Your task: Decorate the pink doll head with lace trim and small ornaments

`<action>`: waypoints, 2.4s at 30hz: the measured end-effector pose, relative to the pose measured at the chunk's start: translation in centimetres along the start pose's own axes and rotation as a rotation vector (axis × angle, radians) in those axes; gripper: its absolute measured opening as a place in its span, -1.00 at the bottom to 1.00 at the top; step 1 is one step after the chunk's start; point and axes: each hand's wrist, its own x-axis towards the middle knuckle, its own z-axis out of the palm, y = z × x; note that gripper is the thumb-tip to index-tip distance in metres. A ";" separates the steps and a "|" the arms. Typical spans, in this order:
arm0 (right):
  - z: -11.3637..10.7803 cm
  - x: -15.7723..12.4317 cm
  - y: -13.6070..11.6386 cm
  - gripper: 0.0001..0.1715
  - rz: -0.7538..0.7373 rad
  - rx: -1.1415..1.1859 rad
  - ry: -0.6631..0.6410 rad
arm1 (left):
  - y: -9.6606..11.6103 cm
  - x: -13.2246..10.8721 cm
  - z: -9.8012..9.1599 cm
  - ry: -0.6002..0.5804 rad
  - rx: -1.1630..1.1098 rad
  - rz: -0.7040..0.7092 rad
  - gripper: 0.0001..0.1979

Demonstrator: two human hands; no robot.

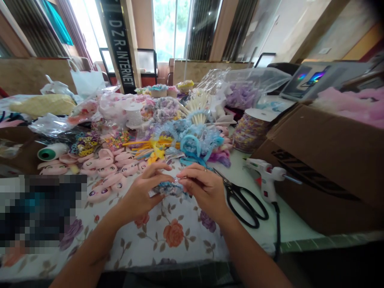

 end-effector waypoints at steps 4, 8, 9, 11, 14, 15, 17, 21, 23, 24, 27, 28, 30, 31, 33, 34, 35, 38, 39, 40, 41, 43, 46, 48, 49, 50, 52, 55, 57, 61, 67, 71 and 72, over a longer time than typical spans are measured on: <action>0.1 0.1 0.0 -0.89 -0.079 -0.099 -0.013 | 0.0 0.1 0.0 0.013 0.015 0.008 -0.68; 0.2 0.1 0.2 -0.89 -0.138 -0.138 -0.023 | 0.0 0.1 -0.1 0.039 0.034 0.011 -0.69; 0.2 0.1 0.3 -0.90 -0.135 -0.131 -0.034 | 0.0 0.1 -0.1 0.041 0.033 0.012 -0.68; 0.3 0.1 0.5 -0.90 -0.121 -0.108 -0.053 | 0.0 0.1 0.0 0.038 0.025 0.011 -0.68; 0.3 0.2 0.7 -0.90 -0.103 -0.077 -0.069 | -0.1 0.1 0.0 0.028 0.005 0.004 -0.66; 0.3 0.3 0.7 -0.90 -0.100 -0.074 -0.073 | -0.1 0.1 0.0 0.027 -0.002 0.001 -0.65; 0.3 0.3 0.6 -0.89 -0.097 -0.078 -0.080 | -0.1 0.1 0.0 0.028 -0.013 -0.002 -0.65; 0.3 0.3 0.7 -0.89 -0.097 -0.094 -0.090 | -0.1 0.2 0.0 0.029 -0.023 -0.007 -0.67; 0.3 0.2 0.9 -0.89 -0.102 -0.098 -0.094 | -0.1 0.2 0.0 0.029 -0.024 -0.008 -0.67; 0.4 0.2 1.0 -0.90 -0.106 -0.101 -0.095 | -0.1 0.2 0.0 0.029 -0.023 -0.007 -0.68; 0.5 0.1 1.3 -0.89 -0.114 -0.112 -0.100 | -0.2 0.2 -0.1 0.035 -0.014 -0.002 -0.68; 0.5 0.1 1.3 -0.89 -0.115 -0.116 -0.101 | -0.2 0.2 -0.1 0.035 -0.011 -0.001 -0.68; 0.6 0.1 1.5 -0.88 -0.119 -0.124 -0.103 | -0.2 0.2 -0.1 0.039 -0.010 0.001 -0.66; 0.6 0.1 1.5 -0.87 -0.125 -0.127 -0.103 | -0.2 0.3 -0.1 0.042 -0.012 0.001 -0.66; 0.6 0.1 1.6 -0.87 -0.139 -0.136 -0.101 | -0.2 0.3 -0.1 0.049 -0.017 -0.006 -0.67; 0.6 0.1 1.6 -0.87 -0.146 -0.142 -0.098 | -0.2 0.3 0.0 0.054 -0.024 -0.012 -0.68; 0.6 0.2 1.6 -0.87 -0.149 -0.149 -0.097 | -0.2 0.4 0.0 0.060 -0.033 -0.019 -0.69; 0.4 0.3 1.5 -0.88 -0.153 -0.176 -0.095 | -0.3 0.3 0.0 0.080 -0.051 -0.020 -0.71; 0.4 0.3 1.5 -0.88 -0.152 -0.186 -0.097 | -0.4 0.3 0.1 0.082 -0.051 -0.017 -0.71; 0.4 0.3 1.5 -0.88 -0.149 -0.193 -0.101 | -0.5 0.3 0.1 0.082 -0.047 -0.021 -0.71; 0.4 0.3 1.6 -0.88 -0.148 -0.196 -0.104 | -0.5 0.2 0.1 0.081 -0.042 -0.031 -0.71; 0.4 0.2 1.6 -0.87 -0.141 -0.196 -0.114 | -0.7 0.2 0.2 0.077 -0.035 -0.066 -0.72; 0.5 0.1 1.8 -0.87 -0.120 -0.197 -0.120 | -0.7 0.1 0.3 0.071 -0.039 -0.130 -0.71; 0.6 0.1 1.9 -0.86 -0.094 -0.197 -0.114 | -0.7 0.1 0.4 0.075 -0.050 -0.172 -0.68; 0.7 0.1 1.9 -0.86 -0.081 -0.192 -0.103 | -0.7 0.1 0.4 0.078 -0.055 -0.193 -0.66; 0.7 0.2 2.0 -0.86 -0.068 -0.183 -0.092 | -0.7 0.1 0.4 0.078 -0.063 -0.212 -0.64; 0.8 0.2 2.2 -0.87 -0.035 -0.168 -0.065 | -0.6 0.1 0.4 0.070 -0.086 -0.245 -0.61; 0.9 0.4 2.3 -0.89 0.020 -0.162 -0.041 | -0.6 0.2 0.5 0.062 -0.132 -0.288 -0.59; 0.9 0.5 2.3 -0.89 0.044 -0.162 -0.040 | -0.6 0.3 0.5 0.067 -0.151 -0.300 -0.60; 1.0 0.5 2.2 -0.88 0.075 -0.174 -0.040 | -1.0 0.2 0.7 0.071 -0.163 -0.293 -0.61; 1.2 0.3 2.1 -0.83 0.149 -0.213 -0.011 | -1.4 0.0 0.7 0.070 -0.159 -0.282 -0.57; 1.4 0.3 2.3 -0.81 0.168 -0.232 -0.002 | -1.0 0.2 0.6 0.084 -0.158 -0.314 -0.62; 1.4 0.3 2.3 -0.81 0.173 -0.232 0.002 | -0.9 0.2 0.6 0.090 -0.168 -0.319 -0.62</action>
